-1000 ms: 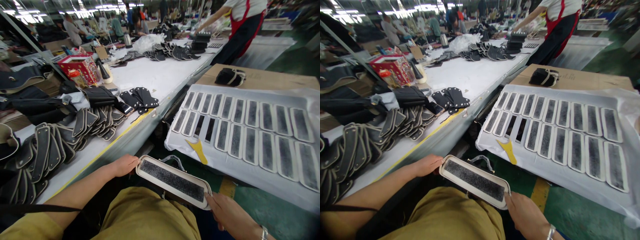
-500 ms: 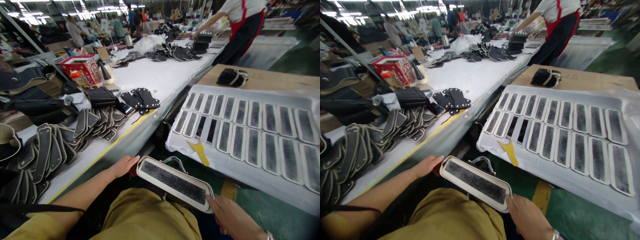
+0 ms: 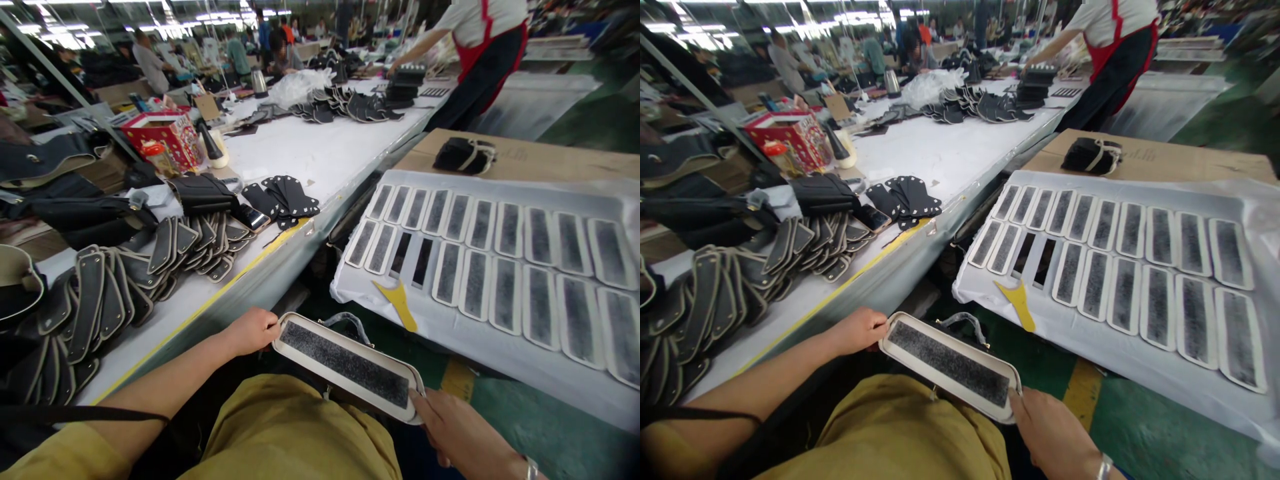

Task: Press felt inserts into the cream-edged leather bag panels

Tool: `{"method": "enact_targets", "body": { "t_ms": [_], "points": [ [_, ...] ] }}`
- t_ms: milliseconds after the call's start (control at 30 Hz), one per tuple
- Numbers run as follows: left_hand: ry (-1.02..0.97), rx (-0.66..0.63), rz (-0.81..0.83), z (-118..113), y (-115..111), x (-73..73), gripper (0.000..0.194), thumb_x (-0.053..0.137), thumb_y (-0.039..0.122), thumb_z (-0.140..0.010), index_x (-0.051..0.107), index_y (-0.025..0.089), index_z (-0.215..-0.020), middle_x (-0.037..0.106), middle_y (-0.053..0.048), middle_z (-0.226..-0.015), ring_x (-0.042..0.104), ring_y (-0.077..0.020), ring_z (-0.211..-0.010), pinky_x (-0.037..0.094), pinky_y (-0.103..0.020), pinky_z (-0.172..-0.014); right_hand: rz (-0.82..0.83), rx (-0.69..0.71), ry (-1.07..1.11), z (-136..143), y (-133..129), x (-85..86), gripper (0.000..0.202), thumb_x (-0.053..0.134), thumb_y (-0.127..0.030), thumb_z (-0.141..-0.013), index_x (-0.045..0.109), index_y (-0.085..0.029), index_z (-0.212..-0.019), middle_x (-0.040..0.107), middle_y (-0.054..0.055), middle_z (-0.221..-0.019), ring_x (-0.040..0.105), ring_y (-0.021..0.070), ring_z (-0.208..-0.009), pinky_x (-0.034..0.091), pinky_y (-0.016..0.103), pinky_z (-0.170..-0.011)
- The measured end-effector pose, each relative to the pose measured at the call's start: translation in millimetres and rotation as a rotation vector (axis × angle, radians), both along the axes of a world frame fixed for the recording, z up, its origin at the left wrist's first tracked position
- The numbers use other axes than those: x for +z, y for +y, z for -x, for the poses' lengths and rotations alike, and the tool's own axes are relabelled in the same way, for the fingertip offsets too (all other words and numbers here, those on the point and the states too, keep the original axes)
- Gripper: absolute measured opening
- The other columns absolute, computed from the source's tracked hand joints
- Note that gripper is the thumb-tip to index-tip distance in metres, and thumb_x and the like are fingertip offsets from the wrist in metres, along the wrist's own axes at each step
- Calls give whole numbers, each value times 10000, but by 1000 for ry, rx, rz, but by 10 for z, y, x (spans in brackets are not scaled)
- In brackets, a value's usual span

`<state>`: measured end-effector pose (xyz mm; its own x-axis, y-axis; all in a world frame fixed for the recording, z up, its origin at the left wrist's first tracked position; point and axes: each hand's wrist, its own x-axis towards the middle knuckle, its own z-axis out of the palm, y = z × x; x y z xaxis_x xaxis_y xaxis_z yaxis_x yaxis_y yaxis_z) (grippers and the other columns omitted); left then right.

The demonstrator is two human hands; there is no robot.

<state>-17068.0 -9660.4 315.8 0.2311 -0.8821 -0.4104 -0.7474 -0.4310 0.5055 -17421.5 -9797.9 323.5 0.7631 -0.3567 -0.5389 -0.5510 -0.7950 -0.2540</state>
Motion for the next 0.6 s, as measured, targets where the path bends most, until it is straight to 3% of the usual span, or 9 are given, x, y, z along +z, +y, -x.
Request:
{"method": "enact_targets", "body": {
  "t_ms": [133, 400, 600],
  "points": [
    [-100, -46, 11, 29, -18, 35, 325, 414, 265, -801, 447, 155, -497, 571, -1, -476, 519, -95, -461, 294, -202, -476, -30, -40, -48, 15, -28, -31, 195, 434, -41, -806, 592, -153, -789, 527, -7, -546, 547, 135, -482, 415, 232, -566],
    [-31, -93, 59, -22, 50, -28, 383, 375, 363, -881, 476, 163, -571, 589, -13, -526, 545, -113, -495, 347, -213, -521, -18, 27, -44, 24, -63, -14, 242, 438, -6, -777, 608, -144, -878, 560, 2, -592, 558, 138, -499, 433, 243, -597],
    [436, 213, -4, -39, 67, -138, 420, 452, 537, -824, 526, 153, -670, 618, -42, -585, 631, -193, -568, 486, -261, -524, 76, 156, 37, 31, -44, -28, 517, 431, 98, -683, 593, -63, -1147, 620, 59, -708, 586, 153, -556, 481, 295, -665]
  ]
}}
